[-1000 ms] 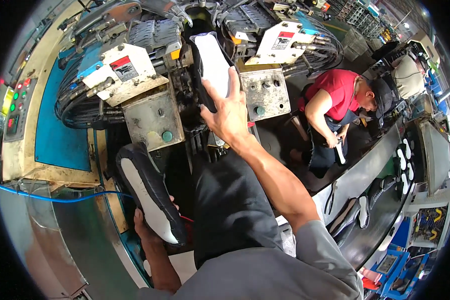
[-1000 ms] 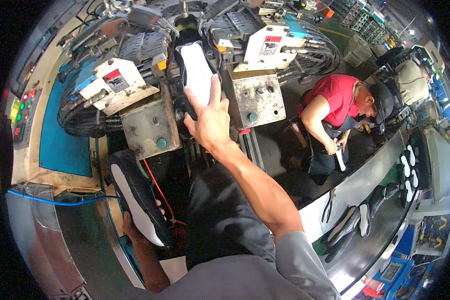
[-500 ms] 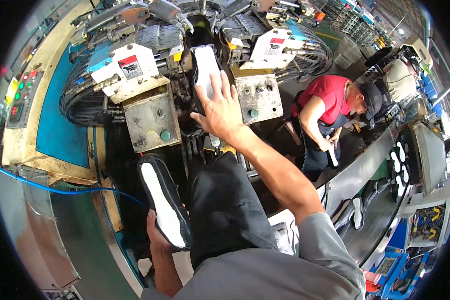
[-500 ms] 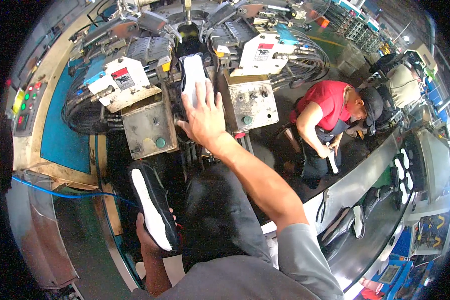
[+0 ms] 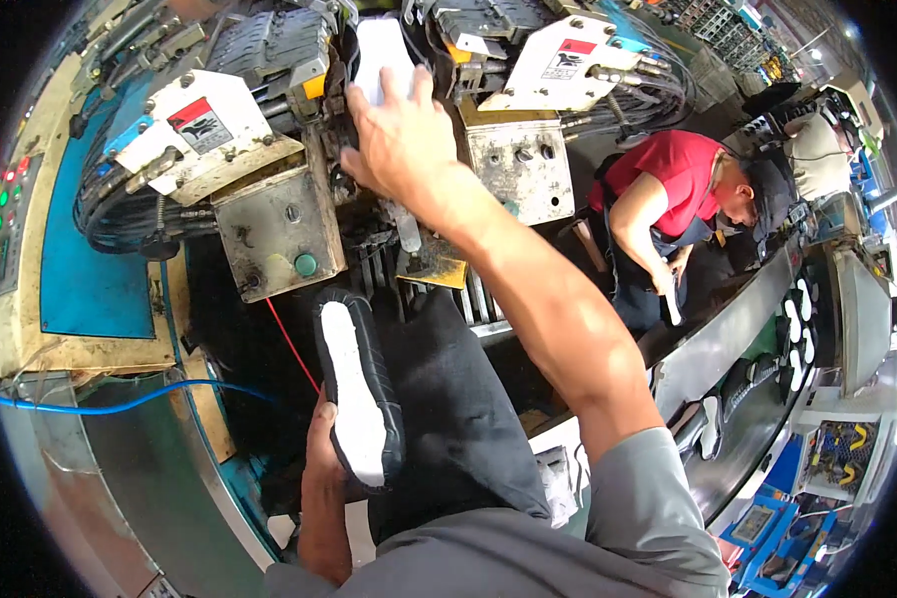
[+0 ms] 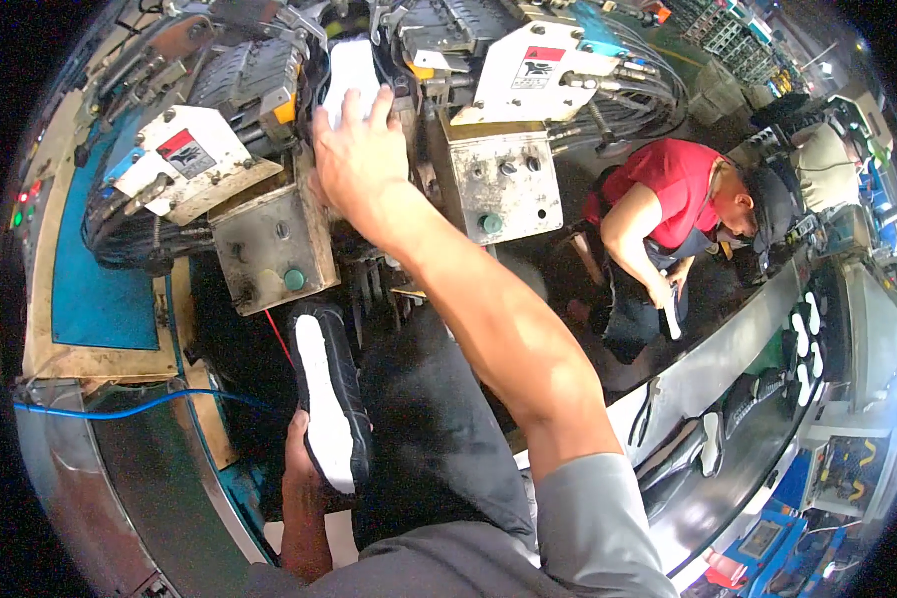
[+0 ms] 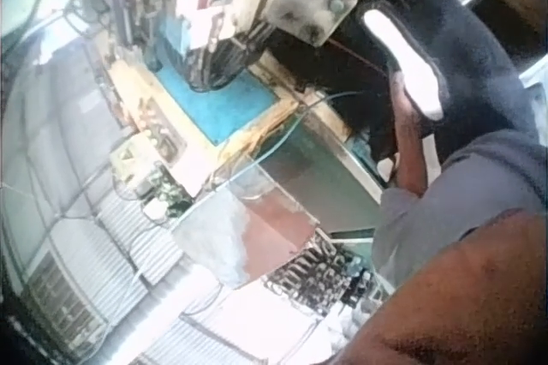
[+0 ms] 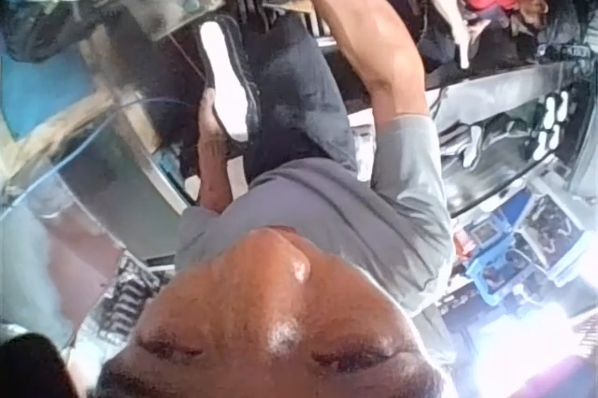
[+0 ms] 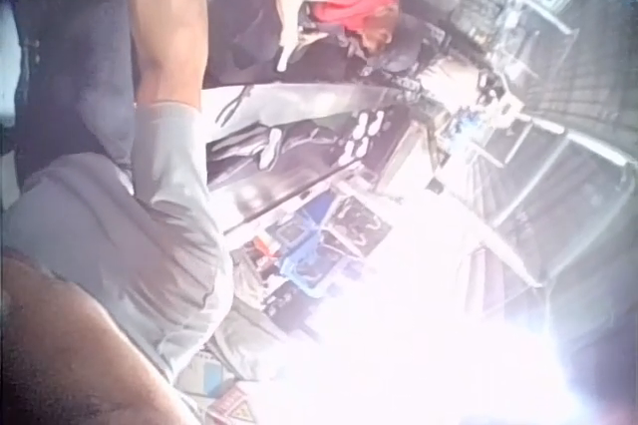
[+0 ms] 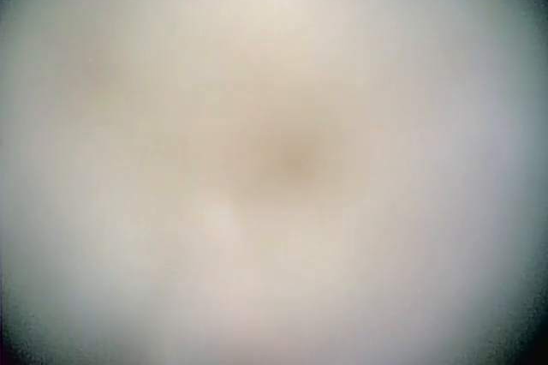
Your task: Assembling shoe components and using industrial machinery on a production line.
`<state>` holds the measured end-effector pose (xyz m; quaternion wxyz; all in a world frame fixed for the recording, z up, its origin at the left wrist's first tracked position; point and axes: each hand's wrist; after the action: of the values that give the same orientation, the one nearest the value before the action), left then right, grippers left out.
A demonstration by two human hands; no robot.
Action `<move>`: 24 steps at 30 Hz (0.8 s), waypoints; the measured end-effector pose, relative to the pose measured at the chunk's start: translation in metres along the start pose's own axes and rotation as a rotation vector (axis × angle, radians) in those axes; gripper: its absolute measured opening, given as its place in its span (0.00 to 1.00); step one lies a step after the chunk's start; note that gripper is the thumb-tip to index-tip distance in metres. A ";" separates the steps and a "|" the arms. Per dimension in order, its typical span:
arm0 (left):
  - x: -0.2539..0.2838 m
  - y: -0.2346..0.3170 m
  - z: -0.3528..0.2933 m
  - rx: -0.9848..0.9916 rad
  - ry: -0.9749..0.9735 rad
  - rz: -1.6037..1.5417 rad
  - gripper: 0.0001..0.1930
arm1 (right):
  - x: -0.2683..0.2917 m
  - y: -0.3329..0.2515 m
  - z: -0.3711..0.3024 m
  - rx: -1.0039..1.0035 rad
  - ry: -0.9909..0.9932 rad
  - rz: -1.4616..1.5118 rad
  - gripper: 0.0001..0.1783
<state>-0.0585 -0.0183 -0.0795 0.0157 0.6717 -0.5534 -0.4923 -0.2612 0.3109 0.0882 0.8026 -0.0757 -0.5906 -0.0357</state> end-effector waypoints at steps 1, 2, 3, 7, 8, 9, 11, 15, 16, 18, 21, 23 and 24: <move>-0.016 0.006 0.006 0.001 0.015 0.091 0.42 | -0.008 0.007 0.012 -0.005 0.073 -0.035 0.41; -0.028 0.011 0.012 0.007 0.020 0.090 0.42 | -0.010 0.010 0.023 -0.006 0.066 -0.032 0.41; -0.038 0.015 0.018 0.003 0.039 0.156 0.42 | -0.012 0.014 0.036 -0.015 0.057 -0.025 0.41; -0.024 0.010 0.045 -0.038 -0.028 0.244 0.43 | -0.003 0.014 0.062 -0.029 0.045 0.003 0.41; -0.023 0.010 0.050 -0.026 -0.039 0.247 0.43 | -0.001 0.012 0.063 -0.038 0.058 -0.028 0.40; -0.020 0.011 0.053 -0.030 -0.038 0.231 0.44 | 0.002 0.011 0.062 -0.048 0.055 0.000 0.40; -0.024 0.012 0.059 -0.023 -0.039 0.217 0.44 | 0.007 0.006 0.067 -0.062 0.040 0.040 0.36; -0.047 0.024 0.067 -0.050 -0.110 0.144 0.44 | 0.016 0.006 0.079 -0.028 0.021 0.008 0.33; -0.054 0.029 0.067 -0.047 -0.093 0.148 0.44 | 0.016 0.003 0.081 -0.005 0.008 -0.055 0.34; -0.064 0.038 0.063 -0.047 -0.103 0.186 0.45 | 0.038 0.002 0.064 -0.019 -0.120 0.068 0.37; -0.087 0.046 0.062 -0.079 -0.055 0.207 0.50 | 0.010 0.024 0.038 0.119 0.143 0.244 0.40; -0.086 0.047 0.064 -0.122 -0.123 0.264 0.52 | -0.014 0.038 0.021 0.210 0.335 0.344 0.41; -0.084 0.045 0.060 -0.164 -0.190 0.313 0.54 | -0.025 0.042 0.008 0.257 0.427 0.393 0.42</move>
<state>-0.1236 0.0600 -0.0310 0.0945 0.5244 -0.6082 -0.5884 -0.2701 0.3531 0.0634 0.9030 -0.0771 -0.3824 0.1801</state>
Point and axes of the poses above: each hand's wrist, its own z-axis towards the middle knuckle, its own x-axis out of the back of the hand, y = z × x, and after that the axes turned 2 degrees about -x, right-handed
